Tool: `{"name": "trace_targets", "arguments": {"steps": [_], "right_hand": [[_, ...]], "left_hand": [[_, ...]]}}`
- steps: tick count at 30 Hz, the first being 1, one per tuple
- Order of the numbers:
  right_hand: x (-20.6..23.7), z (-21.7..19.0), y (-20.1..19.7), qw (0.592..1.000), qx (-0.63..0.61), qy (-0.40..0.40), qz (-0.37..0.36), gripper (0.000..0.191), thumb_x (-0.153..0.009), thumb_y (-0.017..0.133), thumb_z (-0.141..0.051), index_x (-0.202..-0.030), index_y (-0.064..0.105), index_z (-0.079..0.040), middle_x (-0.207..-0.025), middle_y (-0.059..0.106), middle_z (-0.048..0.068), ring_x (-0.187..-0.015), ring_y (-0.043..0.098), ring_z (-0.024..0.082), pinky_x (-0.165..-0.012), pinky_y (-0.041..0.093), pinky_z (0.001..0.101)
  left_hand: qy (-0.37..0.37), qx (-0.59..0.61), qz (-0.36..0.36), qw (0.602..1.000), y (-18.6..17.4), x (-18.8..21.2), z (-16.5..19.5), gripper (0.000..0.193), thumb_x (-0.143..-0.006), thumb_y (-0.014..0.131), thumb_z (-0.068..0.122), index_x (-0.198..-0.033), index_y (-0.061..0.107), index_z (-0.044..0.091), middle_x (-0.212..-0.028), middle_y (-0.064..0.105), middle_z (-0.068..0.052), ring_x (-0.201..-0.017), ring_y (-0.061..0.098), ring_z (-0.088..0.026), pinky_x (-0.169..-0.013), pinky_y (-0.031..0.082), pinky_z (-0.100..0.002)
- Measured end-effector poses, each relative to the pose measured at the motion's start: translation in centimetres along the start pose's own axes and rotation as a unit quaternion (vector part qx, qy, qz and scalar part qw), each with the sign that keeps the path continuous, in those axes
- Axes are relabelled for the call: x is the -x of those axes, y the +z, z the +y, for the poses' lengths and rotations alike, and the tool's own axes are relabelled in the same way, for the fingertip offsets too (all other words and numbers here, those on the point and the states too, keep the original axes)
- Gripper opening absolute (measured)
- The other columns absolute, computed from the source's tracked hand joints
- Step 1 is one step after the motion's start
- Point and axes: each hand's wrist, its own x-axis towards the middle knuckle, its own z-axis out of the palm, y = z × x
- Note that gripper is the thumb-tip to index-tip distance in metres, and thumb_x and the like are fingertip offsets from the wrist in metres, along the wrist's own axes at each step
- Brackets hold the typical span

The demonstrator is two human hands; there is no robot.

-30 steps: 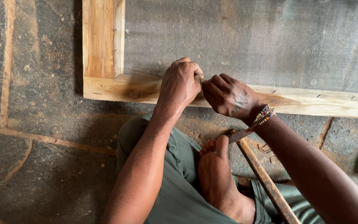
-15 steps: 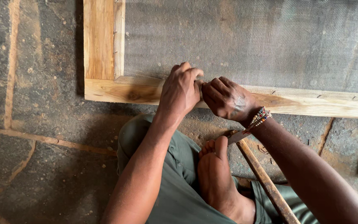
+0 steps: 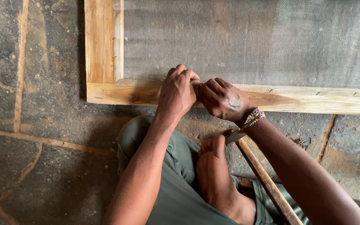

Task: The person is sitting on a stone floor, attaching a metal mesh screen to a wooden frame using a hammer and nails. They repeatedly pick up nails, position them along the frame's edge, and hammer them in to secure the mesh.

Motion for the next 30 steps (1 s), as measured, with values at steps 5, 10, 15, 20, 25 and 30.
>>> {"name": "trace_targets", "arguments": {"steps": [5,10,15,20,25,30], "right_hand": [[-0.3,0.0,-0.2,1.000,-0.028,0.002,-0.010,0.016,-0.089,0.075,-0.009,-0.102,0.074,0.001,-0.099,0.072,0.012,-0.090,0.072,0.021,-0.082,0.063,0.0331],[-0.5,0.0,-0.3,0.999,-0.049,0.008,-0.006,0.017,-0.090,0.076,-0.012,-0.099,0.072,0.002,-0.099,0.071,0.013,-0.092,0.071,0.022,-0.082,0.062,0.0343],[-0.5,-0.9,-0.8,0.997,-0.020,0.055,-0.050,0.027,-0.090,0.074,-0.004,-0.116,0.074,0.002,-0.103,0.071,0.008,-0.091,0.069,0.017,-0.081,0.059,0.0267],[3.6,-4.5,-6.3,0.959,-0.177,0.218,-0.041,0.023,-0.095,0.073,-0.014,-0.116,0.071,-0.006,-0.109,0.076,0.011,-0.088,0.070,0.020,-0.080,0.058,0.0350],[10.9,-10.4,-13.7,0.735,-0.248,0.569,-0.273,0.053,-0.086,0.078,-0.035,-0.123,0.066,0.000,-0.091,0.076,0.018,-0.079,0.071,0.027,-0.070,0.055,0.0388],[13.2,-12.7,-15.1,0.529,-0.429,0.686,-0.257,0.037,-0.090,0.078,-0.032,-0.114,0.073,-0.004,-0.069,0.070,0.013,-0.060,0.063,0.021,-0.058,0.051,0.0360]], "left_hand": [[-0.015,-0.003,0.014,1.000,-0.1,0.0,0.2,0.016,-0.081,0.078,0.000,-0.094,0.074,0.006,-0.090,0.064,-0.006,-0.083,0.059,-0.019,-0.078,0.054,-0.035],[-0.053,0.031,0.048,0.997,-0.2,0.5,1.3,0.008,-0.088,0.080,0.009,-0.094,0.076,0.009,-0.089,0.065,-0.006,-0.086,0.060,-0.021,-0.082,0.051,-0.038],[-0.062,0.047,0.072,0.994,0.0,1.1,1.8,0.009,-0.091,0.077,0.013,-0.094,0.073,0.006,-0.093,0.066,-0.007,-0.090,0.061,-0.022,-0.083,0.051,-0.038],[-0.068,0.046,0.096,0.992,0.7,1.5,2.1,0.006,-0.091,0.072,0.010,-0.094,0.071,0.006,-0.094,0.066,-0.005,-0.090,0.063,-0.020,-0.083,0.053,-0.037],[-0.128,0.042,0.096,0.986,0.8,1.5,3.0,0.014,-0.097,0.068,0.021,-0.099,0.072,0.008,-0.095,0.070,-0.006,-0.083,0.067,-0.020,-0.076,0.054,-0.037],[-0.193,0.073,0.107,0.973,0.2,1.8,3.9,0.021,-0.100,0.064,0.031,-0.106,0.077,0.016,-0.082,0.078,-0.005,-0.071,0.073,-0.019,-0.068,0.054,-0.038]]}}
